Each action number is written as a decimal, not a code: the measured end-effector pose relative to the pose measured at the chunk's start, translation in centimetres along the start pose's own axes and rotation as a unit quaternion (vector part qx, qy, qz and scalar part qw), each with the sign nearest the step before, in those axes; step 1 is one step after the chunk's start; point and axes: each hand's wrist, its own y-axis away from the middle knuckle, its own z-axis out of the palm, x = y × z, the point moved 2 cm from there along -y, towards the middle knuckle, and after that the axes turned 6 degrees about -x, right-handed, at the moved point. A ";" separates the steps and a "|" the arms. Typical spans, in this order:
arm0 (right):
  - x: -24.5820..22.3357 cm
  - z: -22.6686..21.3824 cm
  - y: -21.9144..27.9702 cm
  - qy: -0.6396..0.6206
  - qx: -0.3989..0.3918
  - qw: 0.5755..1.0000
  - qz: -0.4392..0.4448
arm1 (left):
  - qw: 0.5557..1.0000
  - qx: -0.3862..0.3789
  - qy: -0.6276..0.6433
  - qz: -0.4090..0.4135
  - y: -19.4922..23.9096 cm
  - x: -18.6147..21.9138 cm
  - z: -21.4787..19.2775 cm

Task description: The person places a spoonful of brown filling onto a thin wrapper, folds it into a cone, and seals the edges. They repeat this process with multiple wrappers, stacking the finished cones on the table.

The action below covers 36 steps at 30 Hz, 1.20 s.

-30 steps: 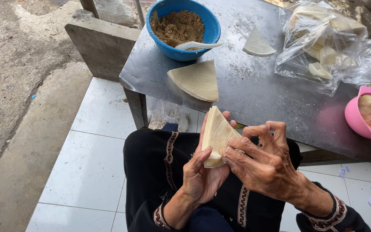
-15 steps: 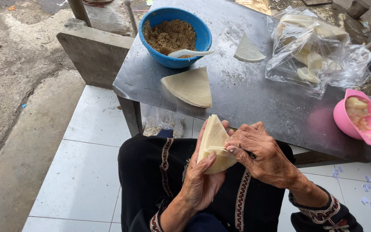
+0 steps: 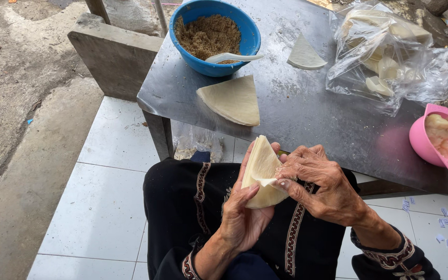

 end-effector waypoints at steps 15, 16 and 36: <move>10.2 -13.4 -7.5 0.117 0.193 0.959 0.173 | 0.992 0.085 -0.030 -0.092 0.1 -1.3 -2.3; 11.4 -14.1 -8.7 0.172 0.202 0.951 0.156 | 0.990 0.090 -0.028 -0.101 -0.1 -1.4 -2.6; 16.9 -7.6 -8.0 0.434 0.063 0.897 0.062 | 0.989 0.103 -0.034 -0.096 -0.6 -1.7 -5.2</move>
